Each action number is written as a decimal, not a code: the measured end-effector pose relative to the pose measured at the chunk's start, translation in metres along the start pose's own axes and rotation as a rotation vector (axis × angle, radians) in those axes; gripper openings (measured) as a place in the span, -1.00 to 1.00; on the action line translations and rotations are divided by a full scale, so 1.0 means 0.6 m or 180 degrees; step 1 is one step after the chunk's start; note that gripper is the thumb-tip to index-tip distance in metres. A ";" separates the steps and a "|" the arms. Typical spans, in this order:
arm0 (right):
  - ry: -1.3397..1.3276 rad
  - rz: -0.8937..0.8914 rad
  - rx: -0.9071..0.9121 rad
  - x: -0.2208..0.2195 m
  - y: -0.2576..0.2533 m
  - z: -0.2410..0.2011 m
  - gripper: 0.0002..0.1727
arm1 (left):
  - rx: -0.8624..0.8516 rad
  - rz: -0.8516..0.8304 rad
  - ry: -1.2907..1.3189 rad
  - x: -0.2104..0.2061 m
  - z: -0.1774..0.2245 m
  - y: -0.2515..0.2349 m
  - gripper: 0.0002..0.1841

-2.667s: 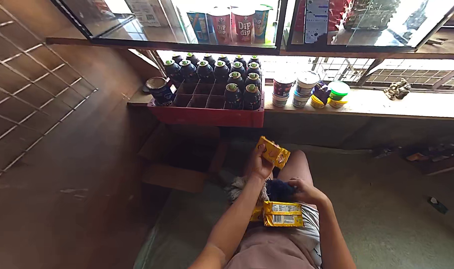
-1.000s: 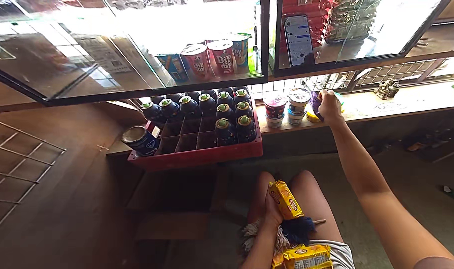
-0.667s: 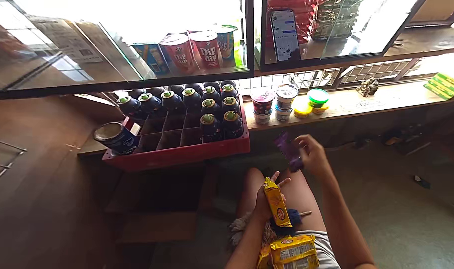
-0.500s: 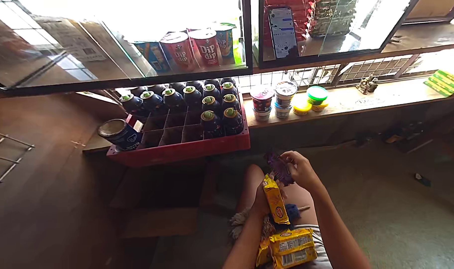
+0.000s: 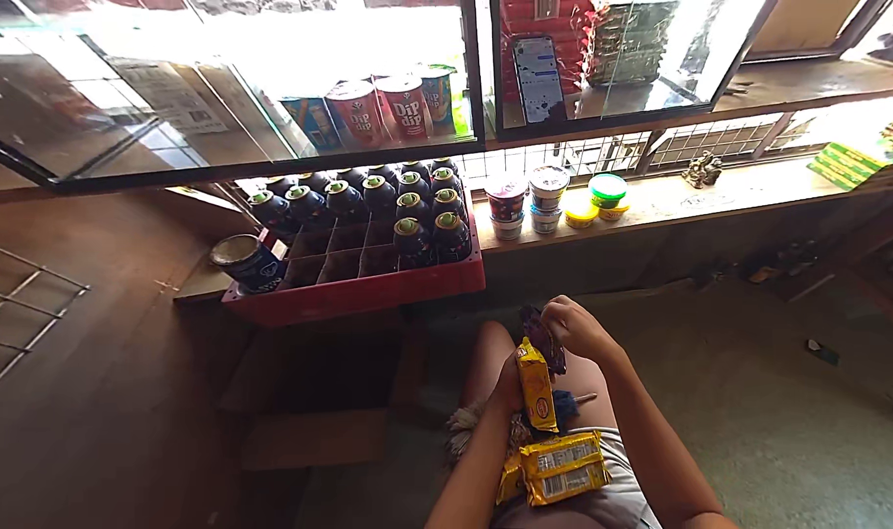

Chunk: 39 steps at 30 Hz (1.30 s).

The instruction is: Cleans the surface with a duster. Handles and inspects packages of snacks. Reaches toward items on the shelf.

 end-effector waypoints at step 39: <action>0.1674 -0.0403 -0.0915 -0.032 -0.020 -0.035 -0.69 | 0.0131 0.0275 -0.0172 -0.006 -0.002 -0.002 -0.26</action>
Point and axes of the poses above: each hand's wrist, its own y-axis away from the middle knuckle, its own x-axis out of the back of the hand, z = x × y, the point moved 1 cm from there along -y, towards the middle knuckle, and after that the axes turned 13 degrees about -x, right-handed, at the moved point
